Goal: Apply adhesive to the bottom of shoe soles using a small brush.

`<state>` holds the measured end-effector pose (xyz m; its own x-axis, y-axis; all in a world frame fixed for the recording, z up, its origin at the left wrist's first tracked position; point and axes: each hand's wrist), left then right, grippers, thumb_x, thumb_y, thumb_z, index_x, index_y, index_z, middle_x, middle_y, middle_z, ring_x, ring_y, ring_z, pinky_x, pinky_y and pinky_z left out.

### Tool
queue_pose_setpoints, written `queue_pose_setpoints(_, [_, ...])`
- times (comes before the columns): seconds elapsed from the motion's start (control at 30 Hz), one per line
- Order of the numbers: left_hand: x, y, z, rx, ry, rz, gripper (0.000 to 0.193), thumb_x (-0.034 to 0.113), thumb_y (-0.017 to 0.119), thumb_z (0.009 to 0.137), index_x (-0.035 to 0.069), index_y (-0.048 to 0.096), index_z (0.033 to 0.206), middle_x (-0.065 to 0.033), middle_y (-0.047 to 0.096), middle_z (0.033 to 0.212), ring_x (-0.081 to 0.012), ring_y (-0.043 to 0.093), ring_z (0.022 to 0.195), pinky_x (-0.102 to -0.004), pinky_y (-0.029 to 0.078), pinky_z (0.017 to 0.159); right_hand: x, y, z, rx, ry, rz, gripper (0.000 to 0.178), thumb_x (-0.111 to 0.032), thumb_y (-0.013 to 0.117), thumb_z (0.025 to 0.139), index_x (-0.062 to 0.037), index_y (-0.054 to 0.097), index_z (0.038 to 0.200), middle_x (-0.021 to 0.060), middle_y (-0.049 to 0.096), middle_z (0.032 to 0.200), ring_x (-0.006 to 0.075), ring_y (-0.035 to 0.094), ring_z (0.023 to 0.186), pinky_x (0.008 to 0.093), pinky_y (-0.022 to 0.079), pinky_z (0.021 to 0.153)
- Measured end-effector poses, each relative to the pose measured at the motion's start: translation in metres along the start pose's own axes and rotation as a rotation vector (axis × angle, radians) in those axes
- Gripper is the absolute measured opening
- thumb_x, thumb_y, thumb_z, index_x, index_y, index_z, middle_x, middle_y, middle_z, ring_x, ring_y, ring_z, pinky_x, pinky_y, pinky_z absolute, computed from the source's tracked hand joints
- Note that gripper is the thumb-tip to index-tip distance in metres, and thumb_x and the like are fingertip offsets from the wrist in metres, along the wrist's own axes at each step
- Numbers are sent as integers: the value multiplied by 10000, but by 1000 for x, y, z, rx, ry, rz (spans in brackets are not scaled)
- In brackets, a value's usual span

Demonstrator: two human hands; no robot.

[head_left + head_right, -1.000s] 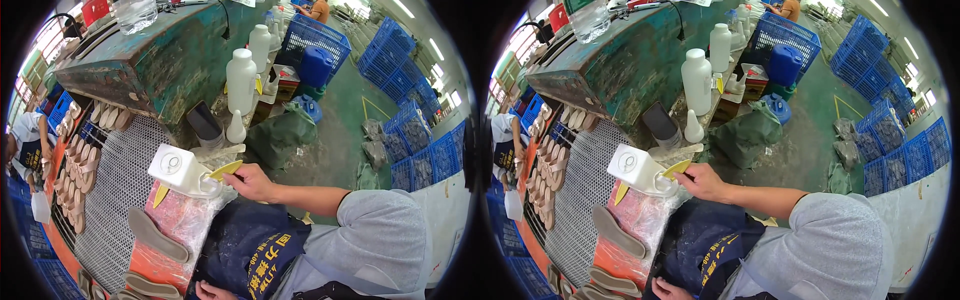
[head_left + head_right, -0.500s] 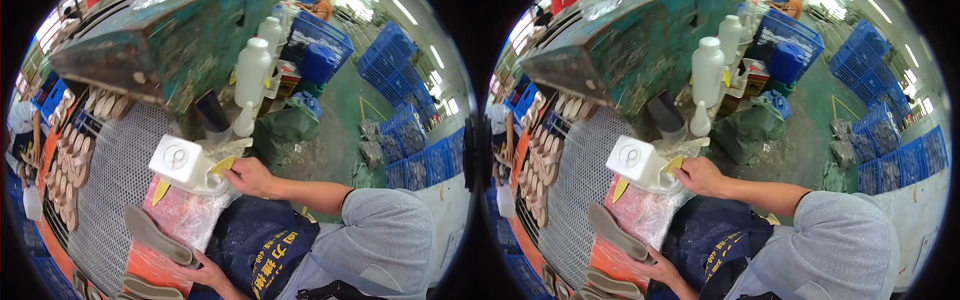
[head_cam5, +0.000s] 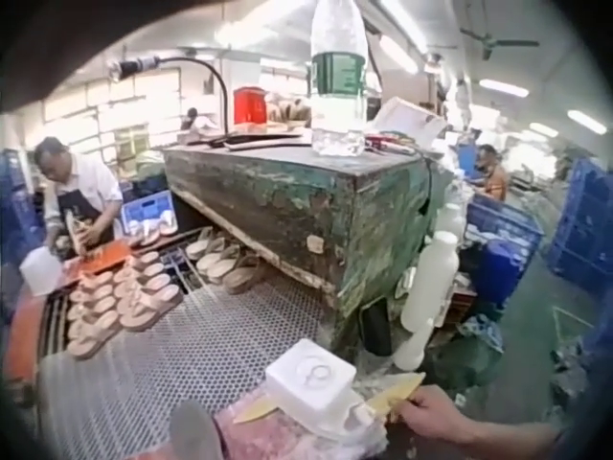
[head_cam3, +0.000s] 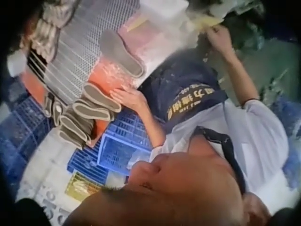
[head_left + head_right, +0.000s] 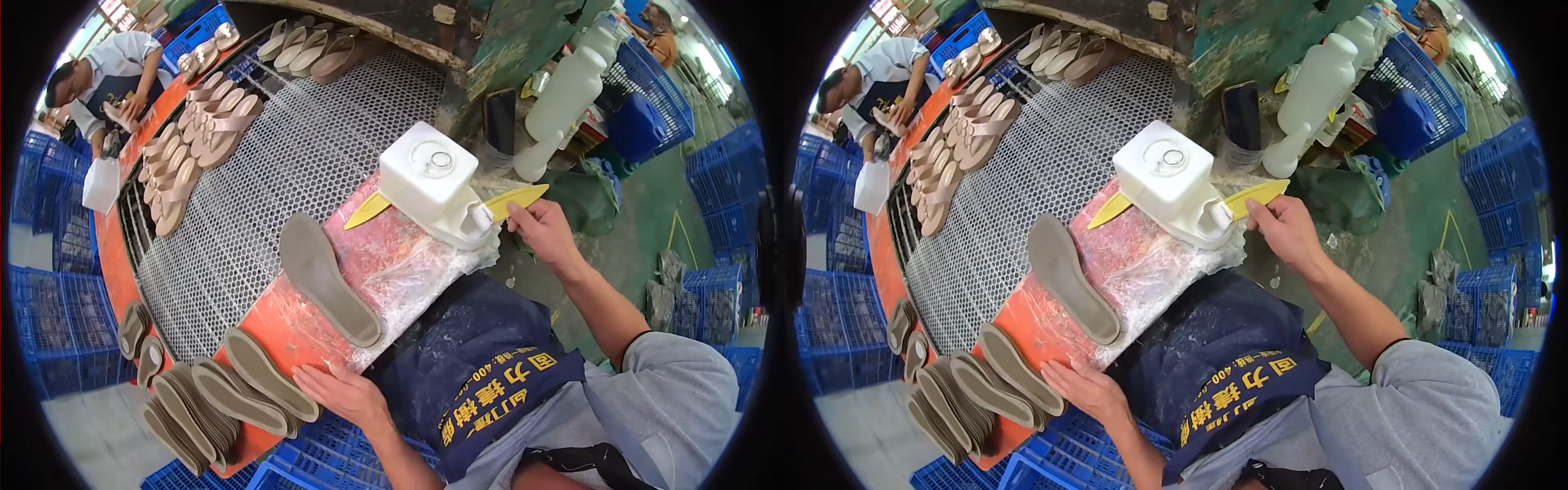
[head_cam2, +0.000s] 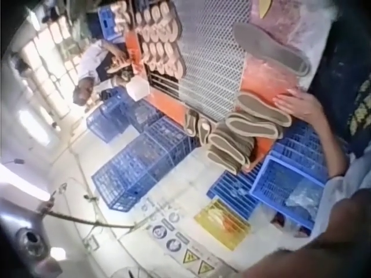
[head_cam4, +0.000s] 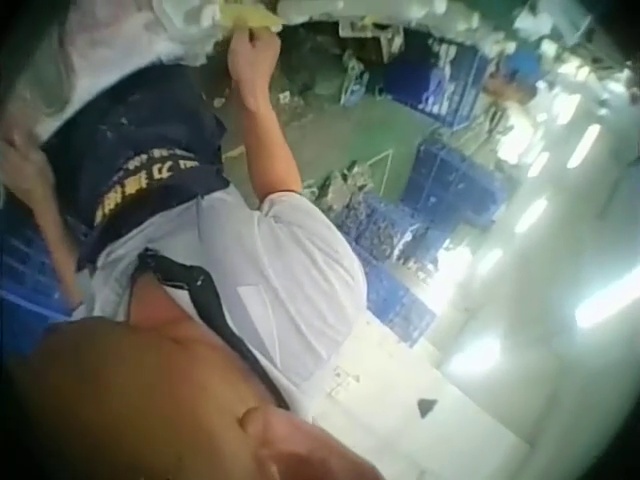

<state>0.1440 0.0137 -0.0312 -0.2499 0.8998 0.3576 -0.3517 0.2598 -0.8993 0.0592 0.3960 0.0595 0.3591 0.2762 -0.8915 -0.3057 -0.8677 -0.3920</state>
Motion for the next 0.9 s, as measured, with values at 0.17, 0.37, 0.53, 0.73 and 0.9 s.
queue_pose_setpoints(0.17, [22, -7, 11, -50, 15, -214, 713, 300, 597, 1013, -93, 344, 1552, -313, 446, 1551, -492, 401, 1437, -557, 274, 1234, 12, -1, -4, -34, 176, 427, 280, -187, 649, 1038, -21, 684, 815, 15, 597, 683, 60, 392, 558, 217, 314, 499])
queue_pose_setpoints(0.37, [65, 15, 24, -73, 71, -239, 985, 381, 776, 873, -77, 276, 1587, -289, 455, 1558, -477, 428, 1424, -574, 272, 1232, 11, 3, -14, 106, 186, 507, 243, -184, 644, 1048, -22, 671, 870, 40, 632, 766, 57, 400, 563, 197, 307, 494])
queue_pose_setpoints(0.53, [65, 29, 25, -15, 26, -182, 1061, 354, 836, 816, -80, 258, 1593, -267, 466, 1560, -465, 450, 1413, -574, 283, 1225, -8, 10, -25, 118, 200, 532, 225, -169, 656, 1040, -31, 659, 862, 53, 637, 775, 57, 405, 553, 203, 306, 480])
queue_pose_setpoints(0.73, [49, 31, -2, 3, 21, -247, 1058, 297, 828, 833, -90, 215, 1604, -252, 466, 1569, -462, 454, 1418, -573, 290, 1220, -47, 132, -29, -426, 155, 316, 195, -217, 644, 1054, -36, 712, 1034, 24, 651, 781, 67, 478, 579, 199, 355, 497])
queue_pose_setpoints(0.9, [51, 22, -9, -23, 16, -311, 1086, 290, 822, 861, -87, 145, 1622, -245, 463, 1574, -460, 451, 1425, -563, 291, 1222, -66, 224, 13, -430, -316, -18, 240, -210, 606, 1048, -33, 713, 927, 14, 671, 742, 118, 540, 591, 279, 422, 525])
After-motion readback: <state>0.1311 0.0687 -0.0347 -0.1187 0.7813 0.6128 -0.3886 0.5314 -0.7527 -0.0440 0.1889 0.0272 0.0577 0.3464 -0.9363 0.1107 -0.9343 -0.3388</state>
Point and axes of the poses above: each hand's wrist, its own z-axis towards the middle knuckle, its own y-axis out of the palm, x = y × z
